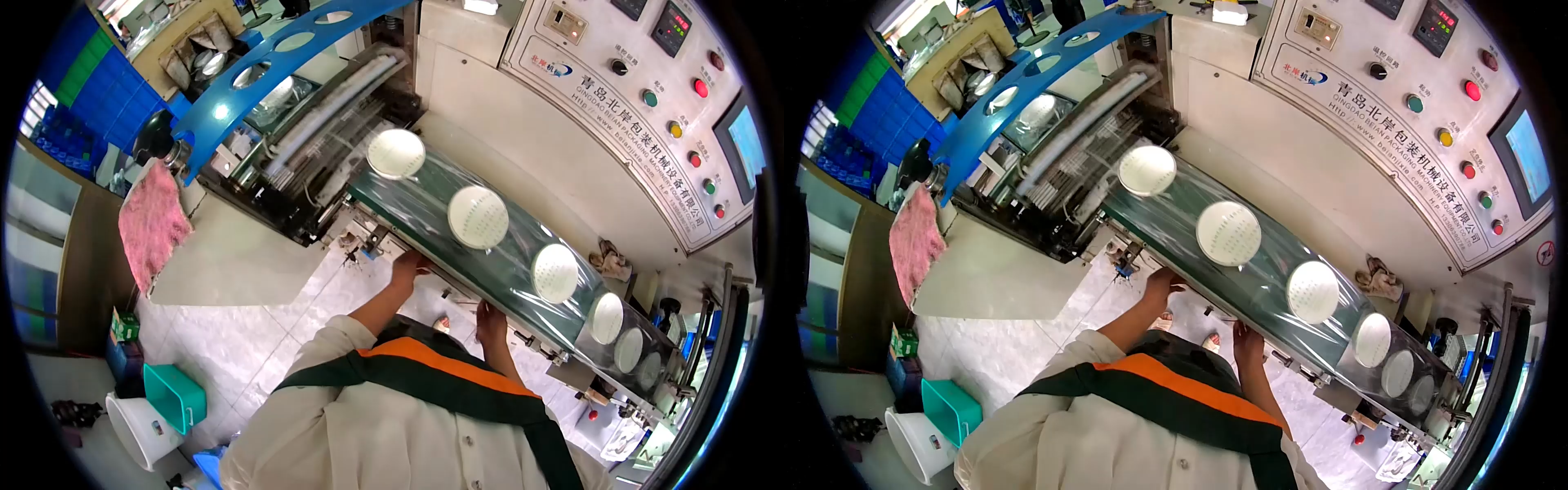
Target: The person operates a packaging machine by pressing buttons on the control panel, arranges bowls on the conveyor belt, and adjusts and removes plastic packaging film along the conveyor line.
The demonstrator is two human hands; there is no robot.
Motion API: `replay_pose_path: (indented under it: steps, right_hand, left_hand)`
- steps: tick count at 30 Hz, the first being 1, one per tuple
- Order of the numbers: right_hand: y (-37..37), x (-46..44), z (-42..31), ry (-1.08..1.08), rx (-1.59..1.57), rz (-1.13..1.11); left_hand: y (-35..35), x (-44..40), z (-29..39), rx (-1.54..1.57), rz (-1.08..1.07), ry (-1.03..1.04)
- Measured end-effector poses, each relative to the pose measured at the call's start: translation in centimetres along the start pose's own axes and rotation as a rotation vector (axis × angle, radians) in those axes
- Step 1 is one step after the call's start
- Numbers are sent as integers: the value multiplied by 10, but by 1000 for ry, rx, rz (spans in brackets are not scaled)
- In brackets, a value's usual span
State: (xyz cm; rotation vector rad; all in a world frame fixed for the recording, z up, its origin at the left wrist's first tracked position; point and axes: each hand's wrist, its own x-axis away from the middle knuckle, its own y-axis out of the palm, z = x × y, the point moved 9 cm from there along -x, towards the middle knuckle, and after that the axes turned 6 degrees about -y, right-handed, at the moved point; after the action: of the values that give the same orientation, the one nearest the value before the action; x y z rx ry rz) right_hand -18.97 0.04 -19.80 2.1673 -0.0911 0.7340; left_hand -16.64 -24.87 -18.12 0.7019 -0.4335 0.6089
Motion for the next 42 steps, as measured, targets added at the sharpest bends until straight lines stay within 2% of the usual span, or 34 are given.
replay_pose_path:
  steps: [3, 4, 6, 7, 9, 11, 12, 13, 15, 17, 19, 21, 23, 25, 27, 29, 30, 33, 35, 38, 39, 41, 42]
  right_hand:
    - [-11, 9, 5, 12, -17, 71]
    - [-12, 12, 9, 39, -27, 120]
    - [19, 22, 29, 150, 17, 13]
    - [35, 24, 36, 196, 43, -18]
    - [34, 11, 45, 207, 29, -71]
    - [19, 2, 38, 123, 42, -52]
    - [11, 6, 24, 69, 146, -9]
    - [8, 5, 13, 33, 192, -123]
    - [0, 16, -3, -18, 99, -12]
    - [-10, 19, -5, -16, 78, 6]
    - [-17, 23, 1, 38, 50, 92]
    - [1, 29, 14, 120, 105, 64]
    - [5, 9, 29, 114, 104, 18]
    - [21, 2, 29, 84, 3, 10]
    - [13, 6, 18, 64, 19, 74]
    - [5, 12, -7, -34, 145, 2]
    - [-2, 13, -12, -61, 82, 67]
    - [-13, 24, -14, -61, 19, 157]
    - [-1, 25, 2, 36, 100, 64]
    - [18, 16, 19, 61, 15, -49]
    - [13, 15, 19, 60, 13, -49]
    - [-9, 15, -5, -97, 123, 70]
    - [-9, 18, -11, -89, 106, 37]
  left_hand:
    - [10, 9, -23, -12, -43, 1]
    - [15, 11, -33, -50, -69, -83]
    - [25, 17, -45, -119, -143, -228]
    - [23, 16, -43, -125, -150, -238]
    - [6, 4, -21, -36, -73, -126]
    - [-5, -3, 8, 12, -39, 30]
    - [-5, -5, 11, -37, -23, 25]
    - [1, -3, 5, -41, -33, 9]
    - [10, 3, -14, -56, -24, -47]
    - [18, 5, -29, -87, -59, -85]
    - [29, 12, -46, -129, -144, -221]
    - [31, 18, -50, -207, -195, -289]
    - [8, 4, -35, -80, -81, -150]
    - [-3, -1, -3, -23, -57, -29]
    - [-2, -2, 4, -86, -48, 3]
    - [9, -1, -14, -67, -83, -39]
    - [14, 1, -24, -48, -105, -69]
    - [33, 18, -40, -83, -175, -197]
    - [31, 19, -39, -114, -156, -225]
    - [7, 1, -2, -34, -85, -6]
    - [5, -2, 7, -49, -87, 23]
    - [11, 0, -8, -101, -88, -7]
    - [15, 0, -15, -97, -84, 0]
